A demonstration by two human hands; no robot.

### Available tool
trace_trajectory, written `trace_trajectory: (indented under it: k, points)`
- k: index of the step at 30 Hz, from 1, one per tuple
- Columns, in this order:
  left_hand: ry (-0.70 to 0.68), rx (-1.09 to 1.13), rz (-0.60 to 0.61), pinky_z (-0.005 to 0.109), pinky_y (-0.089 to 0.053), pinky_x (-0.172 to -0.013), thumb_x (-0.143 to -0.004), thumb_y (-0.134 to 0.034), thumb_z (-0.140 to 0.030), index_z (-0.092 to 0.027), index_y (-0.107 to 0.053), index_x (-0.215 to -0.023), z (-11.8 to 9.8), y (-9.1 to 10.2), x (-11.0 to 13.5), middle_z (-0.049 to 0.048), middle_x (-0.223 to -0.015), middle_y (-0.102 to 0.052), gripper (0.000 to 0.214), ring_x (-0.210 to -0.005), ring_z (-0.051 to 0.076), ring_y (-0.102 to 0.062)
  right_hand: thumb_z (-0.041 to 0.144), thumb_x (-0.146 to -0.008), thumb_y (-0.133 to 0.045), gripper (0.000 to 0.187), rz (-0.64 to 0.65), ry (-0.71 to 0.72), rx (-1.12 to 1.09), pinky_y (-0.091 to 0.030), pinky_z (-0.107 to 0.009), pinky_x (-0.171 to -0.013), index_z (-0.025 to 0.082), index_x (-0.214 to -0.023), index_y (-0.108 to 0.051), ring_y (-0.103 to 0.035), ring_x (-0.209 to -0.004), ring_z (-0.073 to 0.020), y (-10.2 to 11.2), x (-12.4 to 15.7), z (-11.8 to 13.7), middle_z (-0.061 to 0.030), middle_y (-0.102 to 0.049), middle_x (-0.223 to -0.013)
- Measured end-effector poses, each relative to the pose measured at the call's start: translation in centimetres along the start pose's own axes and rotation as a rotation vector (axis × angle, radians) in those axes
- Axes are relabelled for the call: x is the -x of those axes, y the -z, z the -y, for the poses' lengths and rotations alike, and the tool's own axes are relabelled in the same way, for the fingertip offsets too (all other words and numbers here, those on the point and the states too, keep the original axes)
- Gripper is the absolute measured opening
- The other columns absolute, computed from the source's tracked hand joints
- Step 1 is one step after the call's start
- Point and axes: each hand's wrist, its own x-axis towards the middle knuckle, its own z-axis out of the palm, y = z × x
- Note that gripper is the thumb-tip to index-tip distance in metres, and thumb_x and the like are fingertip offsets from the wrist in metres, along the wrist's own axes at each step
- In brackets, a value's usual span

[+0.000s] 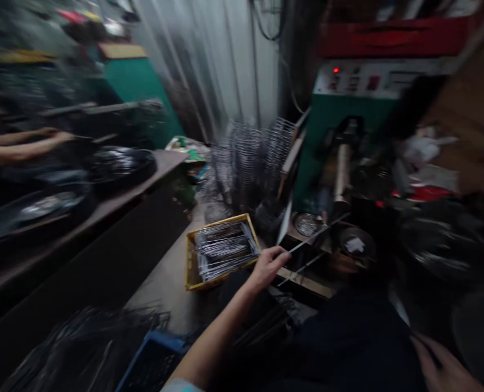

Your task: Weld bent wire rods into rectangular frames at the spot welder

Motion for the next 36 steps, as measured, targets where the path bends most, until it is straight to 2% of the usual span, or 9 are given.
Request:
trace_trajectory:
  k: [3, 5, 8, 10, 12, 15, 18, 21, 36]
  points:
    - [-0.013, -0.016, 0.015, 0.023, -0.031, -0.056, -0.087, -0.058, -0.041, -0.013, -0.065, -0.076, 0.1, -0.3, -0.3, -0.0032, -0.061, -0.048, 0.031, -0.060, 0.011, -0.040, 0.064, -0.083, -0.045, 0.045, 0.057, -0.056, 0.018, -0.055, -0.043, -0.062, 0.028, -0.092, -0.072, -0.070, -0.075, -0.0317, 2.0, 1.3, -0.3, -0.0101, -0.074, -0.093]
    - [-0.010, -0.028, 0.022, 0.022, -0.030, -0.055, -0.087, -0.058, -0.041, -0.014, -0.064, -0.075, 0.0, -0.5, -0.3, -0.0041, -0.059, -0.045, 0.030, -0.058, 0.011, -0.038, 0.061, -0.082, -0.045, 0.044, 0.100, -0.082, 0.053, -0.053, -0.041, -0.063, 0.027, -0.091, -0.071, -0.070, -0.077, -0.0312, 3.3, 1.0, 0.2, -0.0077, -0.074, -0.095]
    - [-0.022, -0.053, 0.031, 0.022, -0.032, -0.057, -0.087, -0.058, -0.040, -0.014, -0.065, -0.077, -0.1, -1.0, -0.2, -0.0034, -0.061, -0.048, 0.029, -0.061, 0.012, -0.041, 0.058, -0.083, -0.047, 0.038, 0.146, -0.123, 0.028, -0.049, -0.035, -0.060, 0.027, -0.084, -0.068, -0.070, -0.073, -0.0280, 4.5, -0.6, 2.1, -0.0058, -0.074, -0.083]
    - [-0.041, -0.067, 0.028, 0.023, -0.033, -0.058, -0.087, -0.058, -0.040, -0.014, -0.066, -0.077, -0.1, -1.3, 0.0, -0.0028, -0.063, -0.050, 0.028, -0.063, 0.012, -0.042, 0.057, -0.083, -0.048, 0.038, 0.126, -0.128, -0.086, -0.047, -0.032, -0.058, 0.024, -0.083, -0.067, -0.068, -0.067, -0.0254, 4.1, -2.4, 4.5, -0.0059, -0.072, -0.074]
    - [-0.058, -0.076, 0.018, 0.023, -0.033, -0.059, -0.088, -0.058, -0.039, -0.014, -0.066, -0.078, -0.1, -1.8, 0.1, -0.0025, -0.064, -0.051, 0.028, -0.063, 0.012, -0.043, 0.055, -0.083, -0.050, 0.037, 0.099, -0.088, -0.263, -0.045, -0.030, -0.058, 0.022, -0.082, -0.067, -0.065, -0.063, -0.0224, 2.4, -4.7, 7.9, -0.0059, -0.070, -0.072]
    - [-0.073, -0.101, 0.009, 0.023, -0.035, -0.060, -0.089, -0.056, -0.039, -0.015, -0.066, -0.079, -0.2, -2.6, 0.2, -0.0018, -0.065, -0.053, 0.028, -0.064, 0.013, -0.045, 0.048, -0.081, -0.054, 0.031, 0.129, -0.017, -0.585, -0.044, -0.028, -0.057, 0.020, -0.076, -0.066, -0.059, -0.060, -0.0186, -2.0, -8.1, 13.6, -0.0048, -0.066, -0.067]
    - [-0.079, -0.131, 0.010, 0.023, -0.036, -0.061, -0.090, -0.055, -0.039, -0.015, -0.066, -0.079, -0.4, -3.3, 0.1, -0.0010, -0.066, -0.056, 0.028, -0.066, 0.014, -0.048, 0.046, -0.078, -0.056, 0.029, 0.213, -0.085, -0.905, -0.035, -0.024, -0.045, 0.019, -0.069, -0.059, -0.046, -0.045, -0.0122, -6.0, -10.6, 18.4, 0.0011, -0.055, -0.055]
    - [-0.087, -0.163, 0.002, 0.023, -0.037, -0.061, -0.090, -0.054, -0.038, -0.016, -0.067, -0.079, -0.7, -3.6, -0.2, -0.0007, -0.066, -0.057, 0.028, -0.065, 0.014, -0.049, 0.046, -0.076, -0.059, 0.029, 0.225, -0.147, -1.064, -0.029, -0.022, -0.041, 0.019, -0.065, -0.055, -0.038, -0.042, -0.0092, -8.0, -11.8, 21.1, 0.0047, -0.047, -0.051]
    - [-0.107, -0.213, -0.031, 0.023, -0.038, -0.061, -0.092, -0.051, -0.037, -0.017, -0.066, -0.080, -0.2, -4.1, -1.4, -0.0004, -0.067, -0.060, 0.028, -0.065, 0.015, -0.052, 0.045, -0.073, -0.068, 0.030, 0.189, -0.229, -1.327, -0.021, -0.021, -0.041, 0.018, -0.068, -0.058, -0.029, -0.043, -0.0069, -8.6, -13.0, 22.6, 0.0077, -0.036, -0.050]
